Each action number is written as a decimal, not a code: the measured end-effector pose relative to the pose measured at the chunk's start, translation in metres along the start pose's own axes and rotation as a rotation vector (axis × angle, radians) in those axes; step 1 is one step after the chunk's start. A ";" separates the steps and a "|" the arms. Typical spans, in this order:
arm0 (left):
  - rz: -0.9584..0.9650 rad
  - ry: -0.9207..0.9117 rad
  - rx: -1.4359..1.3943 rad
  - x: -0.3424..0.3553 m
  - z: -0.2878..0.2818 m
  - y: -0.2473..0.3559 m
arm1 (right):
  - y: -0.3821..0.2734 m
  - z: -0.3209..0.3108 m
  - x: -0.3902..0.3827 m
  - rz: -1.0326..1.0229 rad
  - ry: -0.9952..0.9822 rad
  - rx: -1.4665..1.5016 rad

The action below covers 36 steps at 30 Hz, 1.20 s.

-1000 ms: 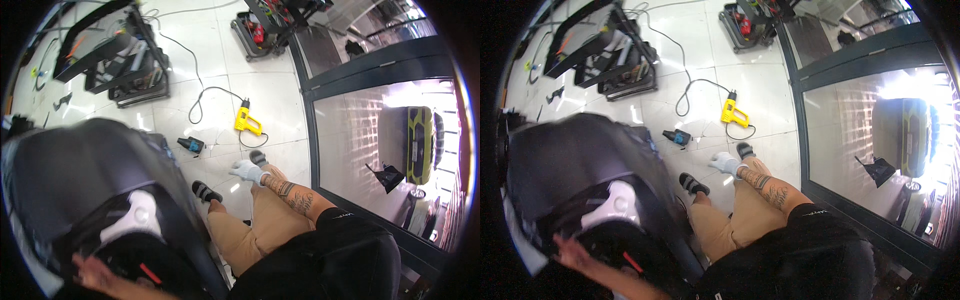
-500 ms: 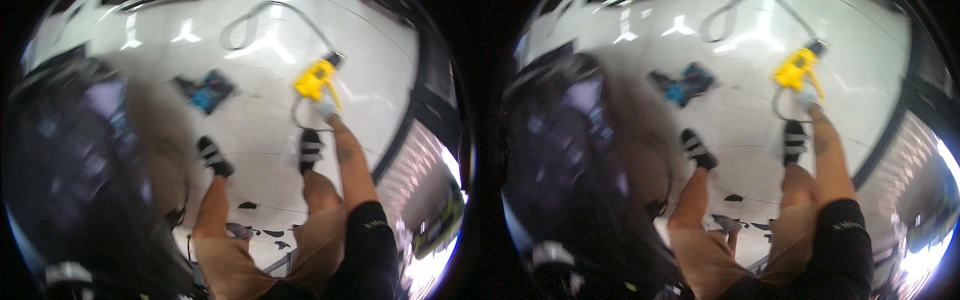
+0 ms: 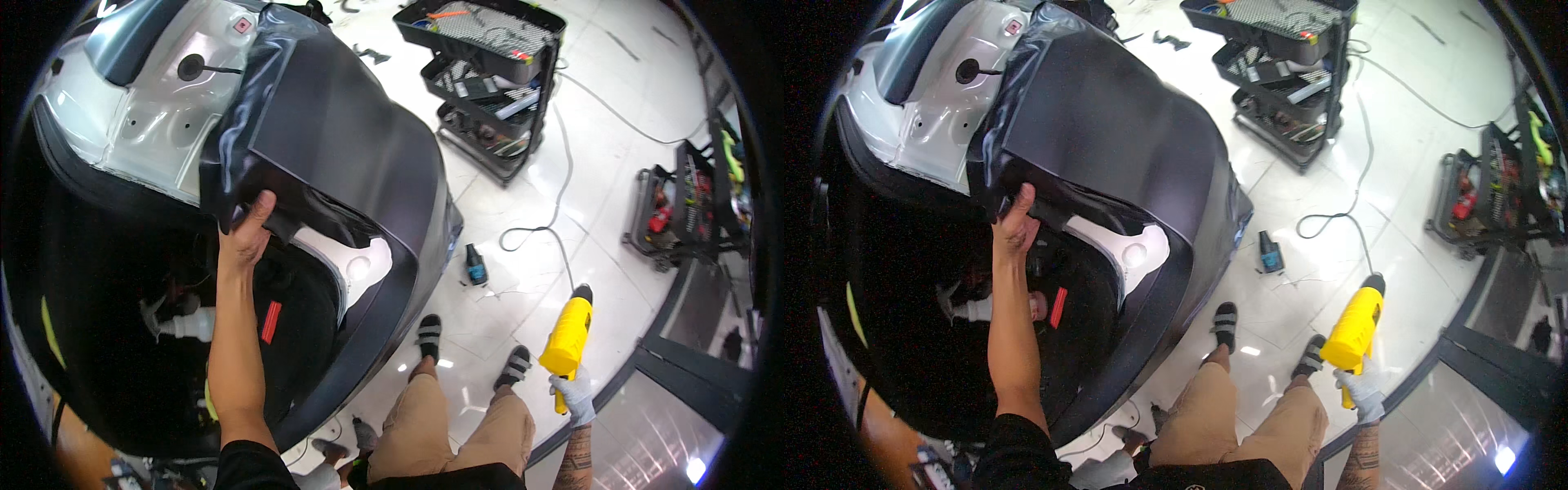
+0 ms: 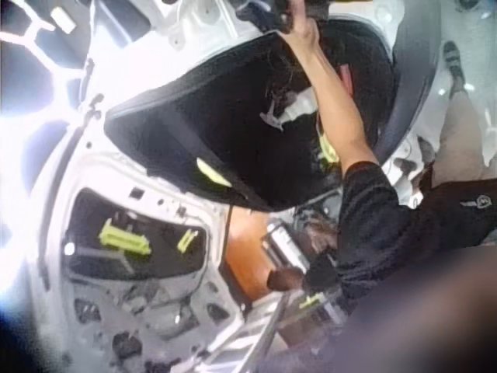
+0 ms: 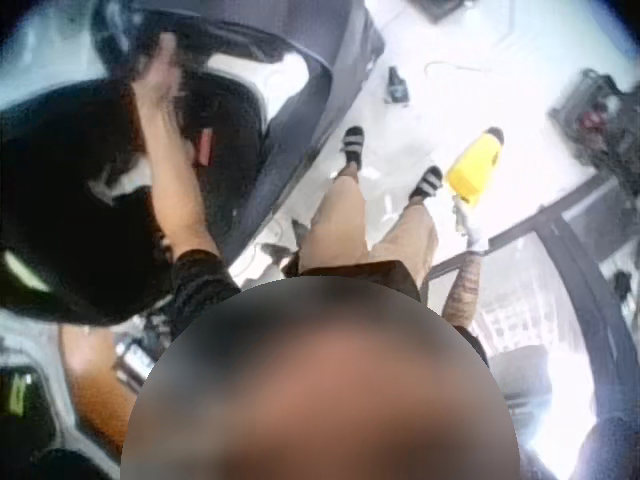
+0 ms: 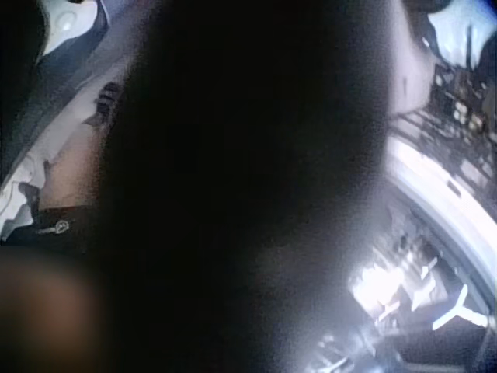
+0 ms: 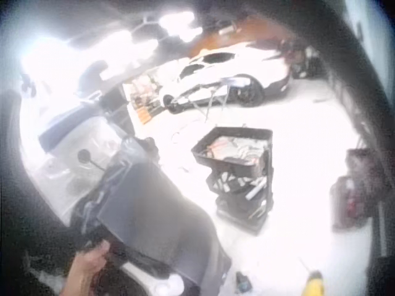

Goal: The person applies a black vinyl wrap to a white car door panel. They use a yellow heat gun to warm the material, a red squeegee to smooth it, and a knife to trim excess. The person repeatedly stretches, tucks, and presses the wrap into contours and edges of the door.

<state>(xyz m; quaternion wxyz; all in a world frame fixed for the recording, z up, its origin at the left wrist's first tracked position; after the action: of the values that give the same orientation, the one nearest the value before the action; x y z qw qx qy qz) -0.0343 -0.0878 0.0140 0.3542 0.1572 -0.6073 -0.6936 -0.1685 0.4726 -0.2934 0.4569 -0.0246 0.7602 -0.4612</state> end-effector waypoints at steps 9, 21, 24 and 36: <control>0.020 -0.075 -0.142 0.007 0.003 -0.019 | -0.133 0.061 -0.149 -0.293 0.263 0.092; 0.162 -0.135 -0.027 0.005 0.009 0.008 | -0.155 0.096 -0.179 -0.337 0.387 0.145; 0.154 -0.130 0.023 0.005 0.006 0.011 | -0.159 0.097 -0.178 -0.352 0.368 0.149; 0.046 -0.075 0.185 0.004 -0.011 -0.001 | -0.180 0.101 -0.175 -0.370 0.337 0.137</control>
<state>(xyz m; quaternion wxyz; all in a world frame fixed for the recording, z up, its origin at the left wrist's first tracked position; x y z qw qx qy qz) -0.0304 -0.0990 0.0113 0.3310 0.1490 -0.6850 -0.6317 -0.0632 0.3815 -0.0614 0.2322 -0.0550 0.7752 -0.5849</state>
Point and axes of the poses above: each hand's wrist, its own x-axis towards the middle knuckle, its own z-axis out of the palm, y = z × x, the point moved 7 cm from there along x, towards the middle knuckle, and after that the axes turned 11 degrees about -x, right-handed, at the moved point
